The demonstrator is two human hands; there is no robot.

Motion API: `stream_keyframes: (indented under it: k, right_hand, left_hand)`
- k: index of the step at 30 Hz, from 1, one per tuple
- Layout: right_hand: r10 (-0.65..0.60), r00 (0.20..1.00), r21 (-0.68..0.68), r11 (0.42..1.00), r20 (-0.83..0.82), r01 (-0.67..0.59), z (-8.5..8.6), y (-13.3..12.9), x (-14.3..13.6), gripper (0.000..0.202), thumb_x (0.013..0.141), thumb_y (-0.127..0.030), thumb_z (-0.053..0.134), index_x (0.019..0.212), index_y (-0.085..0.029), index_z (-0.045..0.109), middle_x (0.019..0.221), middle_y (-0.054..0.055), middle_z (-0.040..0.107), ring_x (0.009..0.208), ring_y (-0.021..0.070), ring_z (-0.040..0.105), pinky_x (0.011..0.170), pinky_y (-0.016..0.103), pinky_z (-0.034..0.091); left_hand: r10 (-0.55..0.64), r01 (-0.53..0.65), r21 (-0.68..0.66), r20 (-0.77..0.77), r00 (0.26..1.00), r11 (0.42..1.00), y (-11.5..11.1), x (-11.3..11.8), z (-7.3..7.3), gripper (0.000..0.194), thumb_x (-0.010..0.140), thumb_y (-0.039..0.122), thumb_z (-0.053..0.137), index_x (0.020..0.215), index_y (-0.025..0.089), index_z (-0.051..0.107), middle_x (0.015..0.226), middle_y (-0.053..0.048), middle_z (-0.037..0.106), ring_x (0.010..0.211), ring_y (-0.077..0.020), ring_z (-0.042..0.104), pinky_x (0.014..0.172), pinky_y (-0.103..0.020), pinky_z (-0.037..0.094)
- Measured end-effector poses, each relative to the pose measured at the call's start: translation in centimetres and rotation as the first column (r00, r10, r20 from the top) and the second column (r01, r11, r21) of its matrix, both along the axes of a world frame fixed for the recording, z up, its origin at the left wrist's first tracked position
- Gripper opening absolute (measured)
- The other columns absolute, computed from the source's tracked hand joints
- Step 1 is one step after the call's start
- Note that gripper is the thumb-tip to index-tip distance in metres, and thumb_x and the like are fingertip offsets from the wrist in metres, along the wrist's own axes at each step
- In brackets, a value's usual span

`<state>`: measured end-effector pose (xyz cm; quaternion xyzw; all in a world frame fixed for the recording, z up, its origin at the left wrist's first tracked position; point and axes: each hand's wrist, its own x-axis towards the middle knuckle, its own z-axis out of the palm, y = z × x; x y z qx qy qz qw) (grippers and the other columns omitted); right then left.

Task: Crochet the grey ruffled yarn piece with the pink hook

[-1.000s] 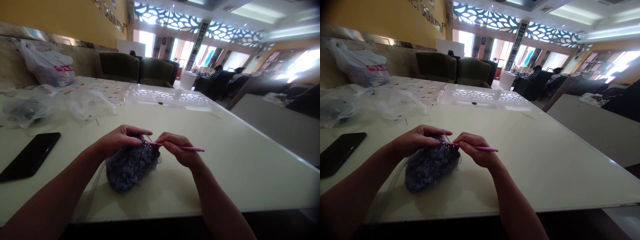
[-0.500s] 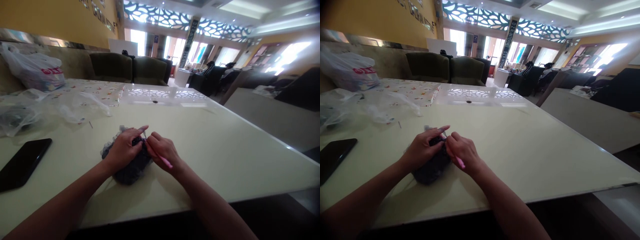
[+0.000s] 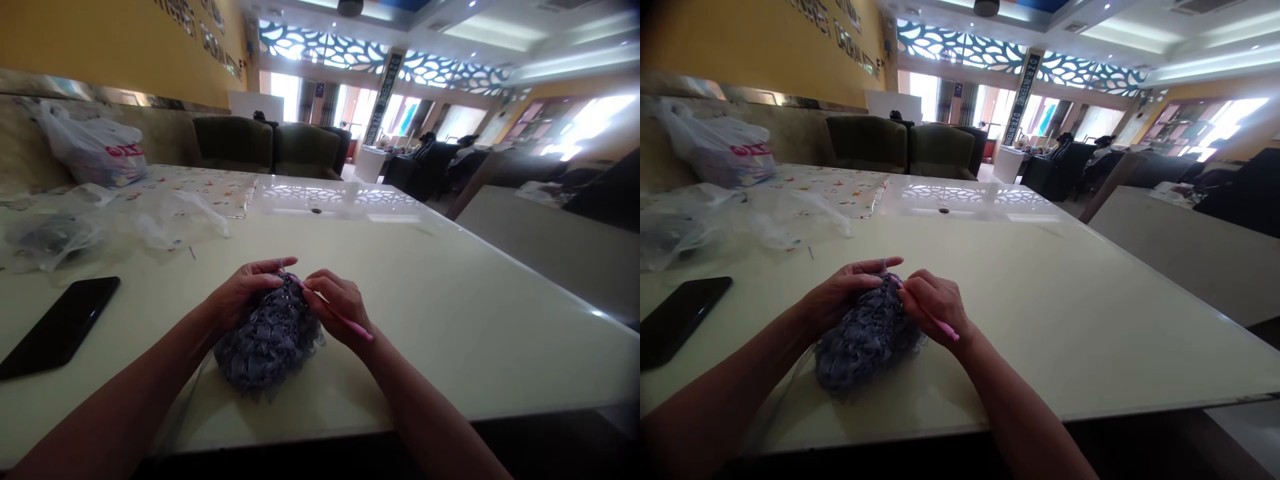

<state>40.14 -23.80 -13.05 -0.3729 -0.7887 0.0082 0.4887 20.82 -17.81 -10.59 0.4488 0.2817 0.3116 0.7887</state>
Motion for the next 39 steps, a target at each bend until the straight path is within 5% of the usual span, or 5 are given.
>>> stream_keyframes:
  k: [11, 18, 25, 31, 39]
  right_hand:
    - [0.188, 0.916, -0.433, 0.835, -0.355, -0.34, 1.5, 0.4, 2.1, 0.023, 0.096, -0.026, 0.052, 0.08, -0.017, 0.066, 0.08, 0.003, 0.066, 0.077, 0.0149, 0.06, 0.073, 0.029, 0.049]
    - [-0.059, 0.944, -0.279, 0.96, -0.325, -0.036, -0.4, -0.2, -0.7, 0.022, 0.092, -0.03, 0.056, 0.073, -0.019, 0.057, 0.065, -0.002, 0.055, 0.058, 0.0094, 0.047, 0.054, 0.021, 0.04]
    - [-0.178, 0.794, -0.303, 0.953, -0.582, -0.008, 0.1, -0.1, -0.2, 0.026, 0.09, -0.034, 0.057, 0.07, -0.019, 0.054, 0.06, -0.004, 0.044, 0.056, 0.0092, 0.039, 0.05, 0.02, 0.034]
    - [-0.123, 0.845, -0.305, 0.951, -0.521, -0.05, -0.9, -0.4, -1.8, 0.023, 0.091, -0.033, 0.057, 0.073, -0.019, 0.056, 0.061, -0.004, 0.049, 0.055, 0.0093, 0.042, 0.051, 0.02, 0.037]
    - [0.07, 0.993, -0.112, 0.99, -0.091, -0.08, -0.9, 0.1, -0.8, 0.021, 0.095, -0.025, 0.053, 0.076, -0.019, 0.058, 0.07, -0.002, 0.051, 0.057, 0.0081, 0.046, 0.055, 0.021, 0.038]
  left_hand:
    - [0.102, -0.039, 0.283, -0.213, 0.972, 0.958, 0.0, -0.8, 0.1, 0.04, 0.074, 0.022, 0.075, 0.114, 0.021, 0.074, 0.091, -0.005, 0.077, 0.083, -0.0177, 0.067, 0.082, -0.029, 0.049]
    - [-0.083, 0.097, 0.198, -0.079, 0.993, 0.975, -0.8, 0.4, -0.9, 0.044, 0.078, 0.029, 0.075, 0.121, 0.021, 0.07, 0.106, -0.009, 0.075, 0.096, -0.024, 0.068, 0.091, -0.036, 0.049]
    - [0.318, 0.099, 0.737, -0.403, 0.858, 0.668, 2.0, -2.0, -0.6, 0.043, 0.085, 0.054, 0.062, 0.113, 0.024, 0.075, 0.131, -0.009, 0.065, 0.134, -0.0316, 0.044, 0.118, -0.041, 0.019]
    - [0.011, 0.006, 0.311, -0.052, 0.999, 0.95, -0.6, -0.4, -1.3, 0.09, 0.081, 0.039, 0.073, 0.155, 0.031, 0.022, 0.116, -0.008, 0.069, 0.104, -0.025, 0.065, 0.095, -0.037, 0.047]
    - [-0.026, 0.047, 0.205, -0.1, 0.995, 0.978, -1.7, 0.3, -0.5, 0.093, 0.075, 0.021, 0.078, 0.153, 0.036, 0.029, 0.086, 0.003, 0.068, 0.08, -0.0144, 0.063, 0.084, -0.03, 0.045]
